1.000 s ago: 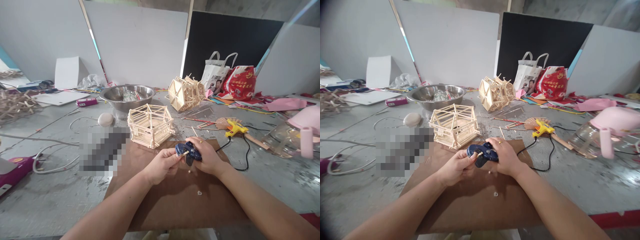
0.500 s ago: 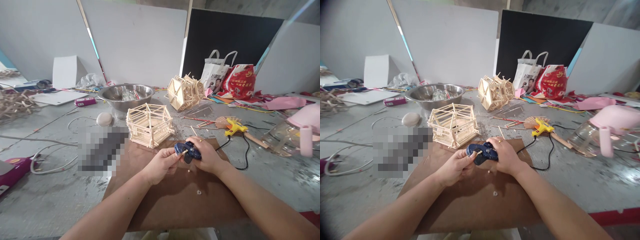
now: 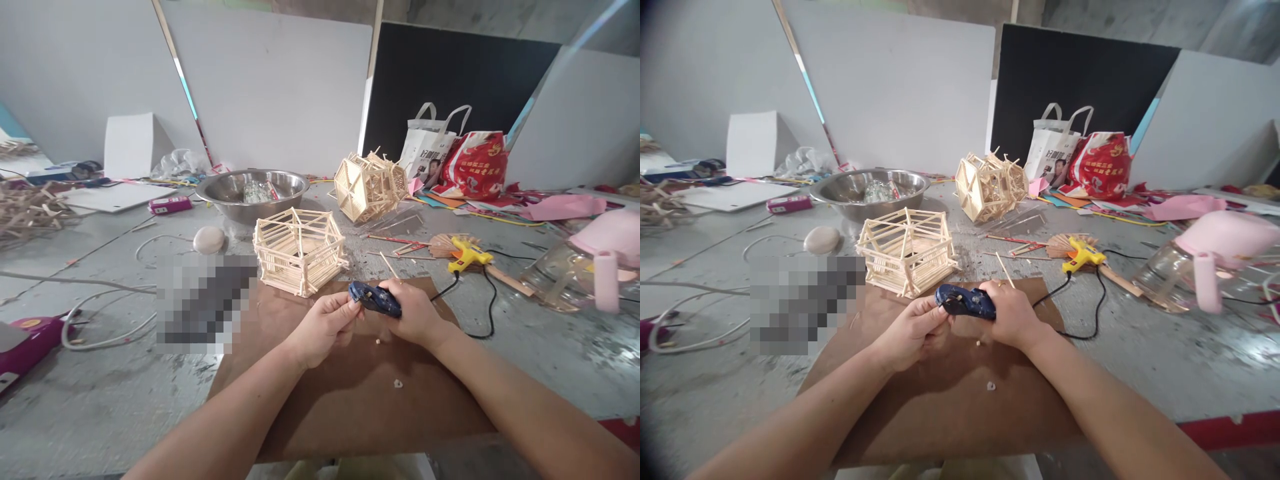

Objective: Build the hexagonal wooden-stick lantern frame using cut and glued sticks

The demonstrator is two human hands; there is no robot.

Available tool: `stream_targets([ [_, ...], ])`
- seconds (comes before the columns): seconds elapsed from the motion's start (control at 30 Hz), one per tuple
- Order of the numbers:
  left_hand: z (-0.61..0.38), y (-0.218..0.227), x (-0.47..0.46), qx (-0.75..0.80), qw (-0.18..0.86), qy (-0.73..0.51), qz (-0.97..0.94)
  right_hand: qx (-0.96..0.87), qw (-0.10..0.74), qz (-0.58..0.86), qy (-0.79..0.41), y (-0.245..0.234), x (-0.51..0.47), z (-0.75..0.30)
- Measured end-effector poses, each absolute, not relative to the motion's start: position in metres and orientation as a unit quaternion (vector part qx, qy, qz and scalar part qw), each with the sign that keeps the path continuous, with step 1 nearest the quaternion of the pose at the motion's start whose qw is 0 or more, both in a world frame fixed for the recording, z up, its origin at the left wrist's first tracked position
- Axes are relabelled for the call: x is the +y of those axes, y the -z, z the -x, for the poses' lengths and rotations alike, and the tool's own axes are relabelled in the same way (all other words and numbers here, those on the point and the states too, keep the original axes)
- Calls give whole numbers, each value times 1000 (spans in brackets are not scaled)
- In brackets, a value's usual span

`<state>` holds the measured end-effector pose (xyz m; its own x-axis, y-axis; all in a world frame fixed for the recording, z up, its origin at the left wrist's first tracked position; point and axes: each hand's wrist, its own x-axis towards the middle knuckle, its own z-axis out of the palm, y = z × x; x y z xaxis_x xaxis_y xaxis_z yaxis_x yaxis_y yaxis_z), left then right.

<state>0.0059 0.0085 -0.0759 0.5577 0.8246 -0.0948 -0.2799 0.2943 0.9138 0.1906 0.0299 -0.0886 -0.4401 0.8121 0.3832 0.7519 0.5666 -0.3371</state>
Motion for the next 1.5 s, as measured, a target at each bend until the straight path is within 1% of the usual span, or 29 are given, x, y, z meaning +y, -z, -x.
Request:
stream_targets([
  [0.3, -10, 73, 9, 350, 659, -427, -511, -815, 233, 526, -71, 82, 28, -185],
  [0.67, -11, 81, 12, 418, 550, -459, -559, -787, 195, 584, -20, 79, 27, -183],
  [0.77, -10, 79, 13, 427, 537, -461, -563, -778, 210, 593, -4, 81, 30, -186],
  [0.87, -10, 78, 13, 416, 574, -453, -541, -767, 234, 598, 16, 84, 33, -187],
  [0.97, -11, 77, 13, 408, 604, -445, -520, -772, 234, 591, 26, 87, 38, -189],
  [1.03, -11, 76, 13, 409, 607, -446, -515, -771, 235, 591, 20, 89, 41, -190],
  [1.2, -7, 70, 12, 461, 558, -466, -509, -756, 241, 608, 7, 94, 48, -191],
  [1.37, -6, 76, 13, 495, 537, -470, -496, -786, 258, 561, 7, 97, 49, -194],
  [1.5, -4, 84, 18, 506, 456, -499, -536, -808, 265, 526, -6, 93, 46, -197],
])
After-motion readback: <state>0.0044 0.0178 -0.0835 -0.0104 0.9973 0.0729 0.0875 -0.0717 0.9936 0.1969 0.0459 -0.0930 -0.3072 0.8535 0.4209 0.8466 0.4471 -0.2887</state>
